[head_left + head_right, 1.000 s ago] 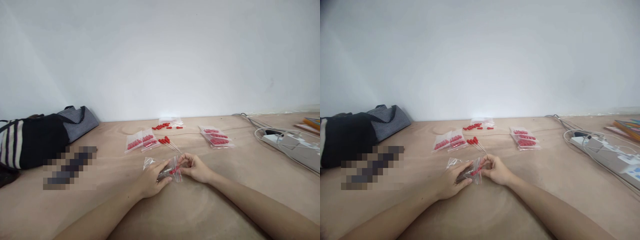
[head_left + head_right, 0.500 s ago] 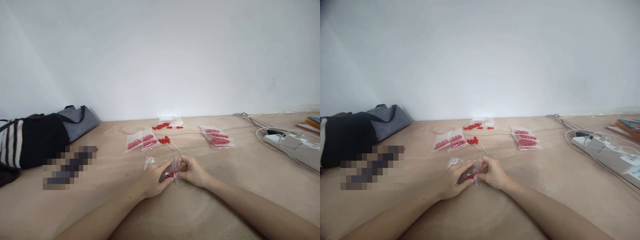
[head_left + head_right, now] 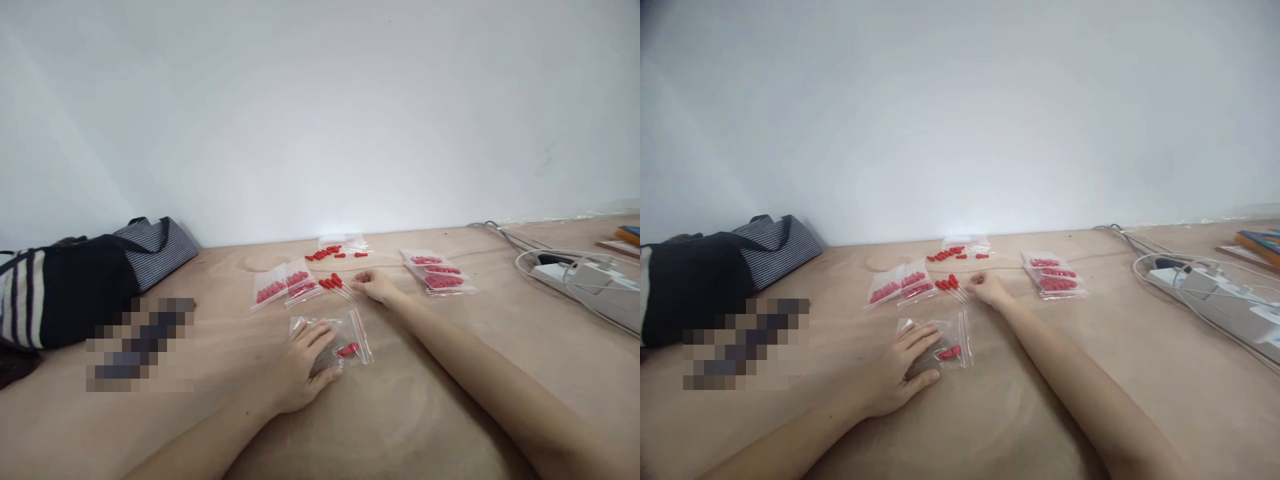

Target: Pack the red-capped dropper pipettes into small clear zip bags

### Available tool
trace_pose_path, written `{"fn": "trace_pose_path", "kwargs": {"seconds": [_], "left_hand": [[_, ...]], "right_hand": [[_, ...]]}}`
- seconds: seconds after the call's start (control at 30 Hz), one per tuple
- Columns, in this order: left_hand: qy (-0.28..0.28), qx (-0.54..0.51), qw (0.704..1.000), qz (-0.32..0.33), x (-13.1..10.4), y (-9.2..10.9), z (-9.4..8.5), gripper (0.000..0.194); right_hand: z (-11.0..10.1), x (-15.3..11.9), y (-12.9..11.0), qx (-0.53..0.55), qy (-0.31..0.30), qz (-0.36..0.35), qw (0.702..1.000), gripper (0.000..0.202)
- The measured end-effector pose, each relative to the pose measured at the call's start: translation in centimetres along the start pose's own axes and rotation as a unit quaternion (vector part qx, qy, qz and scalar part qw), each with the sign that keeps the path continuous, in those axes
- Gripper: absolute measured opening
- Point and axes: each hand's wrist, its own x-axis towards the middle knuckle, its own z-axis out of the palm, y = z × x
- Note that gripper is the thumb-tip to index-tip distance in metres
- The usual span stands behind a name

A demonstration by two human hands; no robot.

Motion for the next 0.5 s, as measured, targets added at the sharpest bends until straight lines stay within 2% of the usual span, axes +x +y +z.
{"fn": "trace_pose_path", "kwargs": {"seconds": [0.13,0.27,0.4,0.5], "left_hand": [[-0.025,-0.031,0.999,-0.014,0.2,0.2,-0.1,0.047],[-0.040,-0.042,0.998,-0.017,0.3,0.2,-0.2,0.048],[-0.045,-0.046,0.998,-0.012,0.4,0.0,-0.1,0.048],[-0.047,-0.048,0.998,-0.006,0.4,-0.1,0.0,0.048]], "right_hand": [[1.7,1.8,-1.3,-0.036,-0.011,0.036,0.999,0.027],[2.4,2.0,-2.0,-0.035,-0.025,0.066,0.997,0.024],[2.0,1.5,-2.1,0.021,-0.055,0.084,0.995,0.016],[0.6,0.6,-2.1,0.089,-0.069,0.076,0.991,0.014]]}}
